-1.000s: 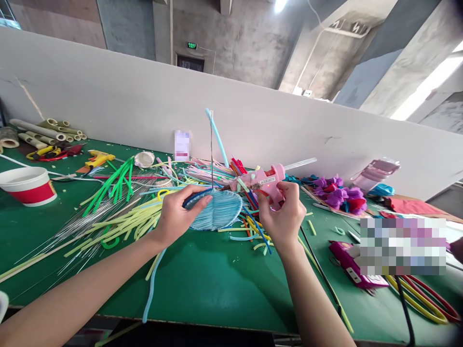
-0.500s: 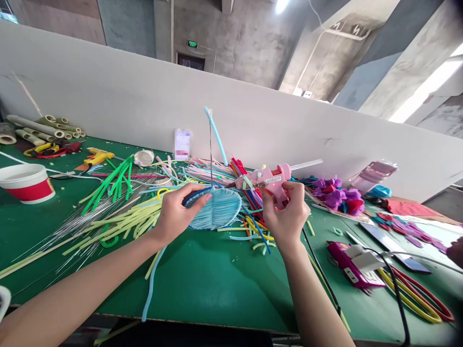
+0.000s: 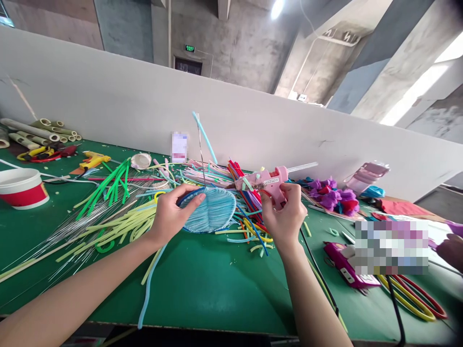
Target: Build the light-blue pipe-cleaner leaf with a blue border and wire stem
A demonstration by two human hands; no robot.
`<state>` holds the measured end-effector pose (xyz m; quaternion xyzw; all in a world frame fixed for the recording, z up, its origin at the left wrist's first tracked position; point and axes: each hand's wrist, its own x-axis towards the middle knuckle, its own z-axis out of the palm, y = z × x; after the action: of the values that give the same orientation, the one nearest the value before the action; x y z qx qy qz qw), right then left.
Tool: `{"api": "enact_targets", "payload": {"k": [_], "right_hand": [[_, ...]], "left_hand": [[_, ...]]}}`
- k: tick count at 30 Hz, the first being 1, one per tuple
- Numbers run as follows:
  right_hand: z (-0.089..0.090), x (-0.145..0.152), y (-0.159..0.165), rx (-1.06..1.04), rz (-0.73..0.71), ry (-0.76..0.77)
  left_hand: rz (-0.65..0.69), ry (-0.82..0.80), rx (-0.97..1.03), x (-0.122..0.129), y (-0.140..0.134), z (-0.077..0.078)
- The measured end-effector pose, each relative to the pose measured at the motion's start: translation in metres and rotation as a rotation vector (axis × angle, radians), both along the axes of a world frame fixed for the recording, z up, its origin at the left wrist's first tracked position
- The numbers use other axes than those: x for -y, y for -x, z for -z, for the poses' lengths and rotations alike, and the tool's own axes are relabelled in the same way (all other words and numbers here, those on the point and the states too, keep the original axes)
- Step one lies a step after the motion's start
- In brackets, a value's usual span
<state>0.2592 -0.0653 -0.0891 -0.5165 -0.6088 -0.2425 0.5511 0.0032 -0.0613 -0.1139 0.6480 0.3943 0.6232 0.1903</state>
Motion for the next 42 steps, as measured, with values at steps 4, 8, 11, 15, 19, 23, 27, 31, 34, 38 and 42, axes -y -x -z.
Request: {"api": "enact_targets", "payload": {"k": [4, 8, 11, 15, 19, 23, 27, 31, 34, 38, 42], "right_hand": [[0.0, -0.001, -0.002, -0.001, 0.005, 0.01], [0.002, -0.004, -0.005, -0.002, 0.0, 0.021], [0.003, -0.005, -0.007, -0.009, -0.001, 0.032], [0.004, -0.006, -0.008, -0.01, 0.006, 0.029], [0.002, -0.005, -0.007, -0.01, 0.008, 0.035], [0.002, -0.007, -0.009, -0.019, 0.01, 0.042], [0.004, -0.009, -0.012, -0.022, 0.024, 0.059], [0.004, -0.009, -0.013, -0.02, 0.029, 0.065], [0.003, -0.008, -0.013, -0.016, 0.024, 0.064], [0.003, -0.009, -0.015, -0.016, 0.027, 0.08], [0.006, -0.011, -0.017, -0.012, 0.028, 0.09]], "left_hand": [[-0.015, 0.004, -0.009, -0.001, 0.001, 0.001], [-0.038, 0.006, -0.023, -0.001, 0.002, 0.001], [-0.057, 0.009, -0.027, -0.002, 0.002, 0.0], [-0.059, 0.03, -0.019, -0.002, 0.002, 0.0], [-0.064, 0.044, -0.022, -0.004, 0.003, 0.0], [-0.07, 0.039, -0.024, -0.006, 0.004, 0.0], [-0.074, 0.038, -0.016, -0.008, 0.006, 0.001], [-0.068, 0.051, -0.006, -0.009, 0.007, 0.003], [-0.073, 0.057, 0.002, -0.011, 0.008, 0.004], [-0.085, 0.063, 0.003, -0.012, 0.008, 0.003], [-0.071, 0.078, 0.025, -0.013, 0.009, 0.003]]}}
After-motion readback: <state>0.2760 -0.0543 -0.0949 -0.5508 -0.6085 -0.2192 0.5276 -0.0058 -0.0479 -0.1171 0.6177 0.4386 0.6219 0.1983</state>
